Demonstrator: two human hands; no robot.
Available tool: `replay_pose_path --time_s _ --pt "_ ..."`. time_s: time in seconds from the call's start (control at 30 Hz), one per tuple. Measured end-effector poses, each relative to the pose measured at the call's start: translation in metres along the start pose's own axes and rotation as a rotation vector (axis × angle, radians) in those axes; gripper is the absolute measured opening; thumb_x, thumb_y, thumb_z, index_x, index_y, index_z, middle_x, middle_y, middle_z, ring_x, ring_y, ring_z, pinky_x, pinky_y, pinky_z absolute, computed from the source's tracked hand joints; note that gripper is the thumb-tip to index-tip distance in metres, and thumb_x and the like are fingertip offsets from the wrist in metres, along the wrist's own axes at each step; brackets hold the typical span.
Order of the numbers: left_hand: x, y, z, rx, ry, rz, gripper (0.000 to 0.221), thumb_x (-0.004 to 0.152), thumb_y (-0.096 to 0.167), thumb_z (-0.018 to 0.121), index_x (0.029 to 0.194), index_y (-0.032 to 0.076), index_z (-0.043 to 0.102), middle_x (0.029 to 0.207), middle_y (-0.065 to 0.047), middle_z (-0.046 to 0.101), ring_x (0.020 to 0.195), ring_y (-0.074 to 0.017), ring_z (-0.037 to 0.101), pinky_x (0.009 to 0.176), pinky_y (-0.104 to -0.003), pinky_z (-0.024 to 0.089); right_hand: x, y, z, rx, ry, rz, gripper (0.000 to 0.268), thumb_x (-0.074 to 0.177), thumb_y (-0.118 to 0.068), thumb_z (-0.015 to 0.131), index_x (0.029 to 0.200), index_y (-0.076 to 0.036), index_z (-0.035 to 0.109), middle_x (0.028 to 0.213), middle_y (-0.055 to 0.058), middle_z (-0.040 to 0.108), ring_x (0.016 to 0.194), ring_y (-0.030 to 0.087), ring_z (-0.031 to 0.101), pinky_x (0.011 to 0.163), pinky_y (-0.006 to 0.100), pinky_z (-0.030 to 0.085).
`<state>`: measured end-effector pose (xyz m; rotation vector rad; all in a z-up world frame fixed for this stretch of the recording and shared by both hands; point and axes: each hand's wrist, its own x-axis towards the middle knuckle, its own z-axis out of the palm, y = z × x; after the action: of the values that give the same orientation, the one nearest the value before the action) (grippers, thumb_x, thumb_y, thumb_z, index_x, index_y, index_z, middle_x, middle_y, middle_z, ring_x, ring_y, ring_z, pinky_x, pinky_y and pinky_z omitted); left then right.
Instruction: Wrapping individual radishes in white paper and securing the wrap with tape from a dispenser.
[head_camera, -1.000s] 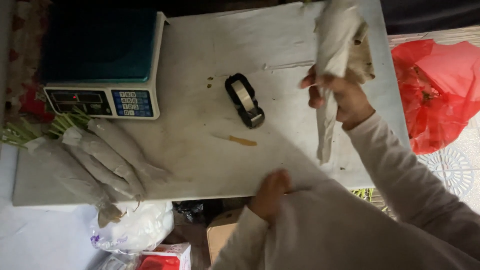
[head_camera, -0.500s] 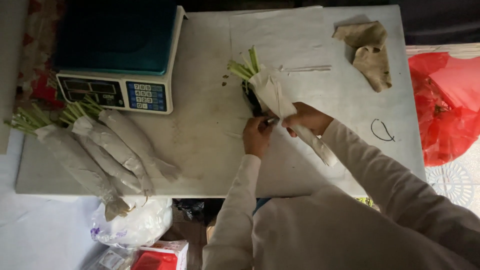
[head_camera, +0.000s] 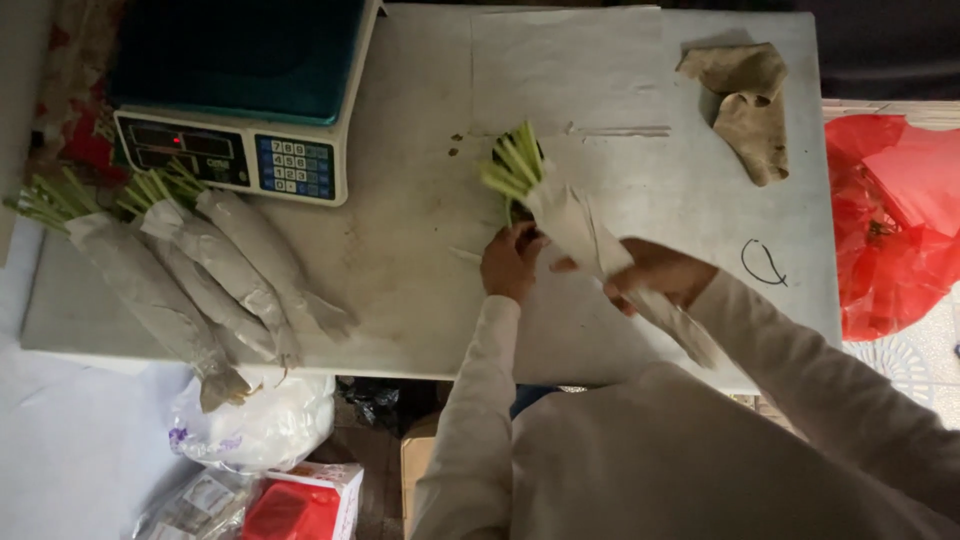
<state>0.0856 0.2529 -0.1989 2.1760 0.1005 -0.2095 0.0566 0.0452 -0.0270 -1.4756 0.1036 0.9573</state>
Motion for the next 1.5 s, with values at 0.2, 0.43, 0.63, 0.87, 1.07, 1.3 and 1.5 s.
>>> replay_pose_path --time_s 0.2,0.43,0.63,0.87,1.07,1.3,1.5 --pt "-0.008 0.008 0.0 -0.042 0.081 0.027 0.053 0.097 0.047 0.068 0.132 0.007 0.065 0.128 -0.017 0.068 0.121 -0.0348 0.066 0.103 -0.049 0.054 -0.029 0.001 0.009 0.145 0.005 -0.111 0.04 0.066 -0.008 0.075 0.101 0.01 0.068 0.05 0.017 0.059 0.041 0.026 0.063 0.04 0.04 0.053" --pt "-0.06 0.022 0.029 -0.789 0.116 -0.254 0.03 0.105 0.033 0.05 0.107 0.004 0.06 0.086 -0.009 0.069 0.069 -0.0164 0.066 0.057 -0.028 0.055 -0.028 0.001 0.008 0.247 -0.167 -0.271 0.034 0.077 -0.006 0.073 0.106 0.009 0.066 0.051 0.017 0.061 0.042 0.025 0.063 0.041 0.039 0.055" --pt "-0.112 0.055 0.006 -1.013 -0.172 -0.229 0.045 0.095 0.049 0.067 0.111 0.007 0.074 0.104 -0.015 0.077 0.097 -0.0262 0.073 0.09 -0.037 0.056 0.001 0.056 -0.017 0.27 -0.18 -0.27 0.035 0.08 -0.01 0.074 0.109 0.007 0.064 0.052 0.016 0.062 0.044 0.023 0.063 0.043 0.038 0.056" --pt "-0.116 0.067 0.014 -0.913 -0.003 -0.204 0.031 0.099 0.034 0.068 0.096 0.005 0.077 0.083 -0.013 0.077 0.073 -0.0197 0.071 0.073 -0.029 0.054 -0.023 0.007 0.014 0.077 -0.017 -0.17 0.045 0.077 -0.007 0.078 0.117 0.008 0.062 0.058 0.018 0.064 0.045 0.026 0.064 0.046 0.043 0.058" --pt "-0.114 0.082 0.024 -0.863 0.065 -0.275 0.02 0.093 0.023 0.069 0.089 0.006 0.078 0.075 -0.01 0.075 0.065 -0.0169 0.068 0.064 -0.026 0.047 -0.021 0.005 0.008 0.018 0.128 -0.122 0.056 0.077 -0.004 0.078 0.127 0.007 0.056 0.068 0.021 0.065 0.051 0.029 0.067 0.051 0.047 0.06" --pt "-0.113 0.09 0.021 -0.876 0.117 -0.205 0.021 0.096 0.021 0.067 0.091 0.003 0.077 0.075 -0.013 0.075 0.062 -0.0175 0.069 0.06 -0.026 0.045 -0.039 -0.022 -0.045 -0.208 0.414 0.023 0.068 0.082 -0.01 0.074 0.143 0.005 0.046 0.087 0.025 0.065 0.066 0.032 0.066 0.064 0.047 0.059" --pt "-0.119 0.13 -0.014 -1.018 0.133 -0.343 0.026 0.093 0.025 0.068 0.097 0.002 0.077 0.08 -0.01 0.077 0.062 -0.0154 0.068 0.058 -0.025 0.049 -0.067 -0.016 -0.127 -1.271 0.326 0.346 0.036 0.073 -0.017 0.067 0.108 -0.021 0.063 0.096 0.007 0.079 0.088 0.024 0.074 0.076 0.037 0.056"
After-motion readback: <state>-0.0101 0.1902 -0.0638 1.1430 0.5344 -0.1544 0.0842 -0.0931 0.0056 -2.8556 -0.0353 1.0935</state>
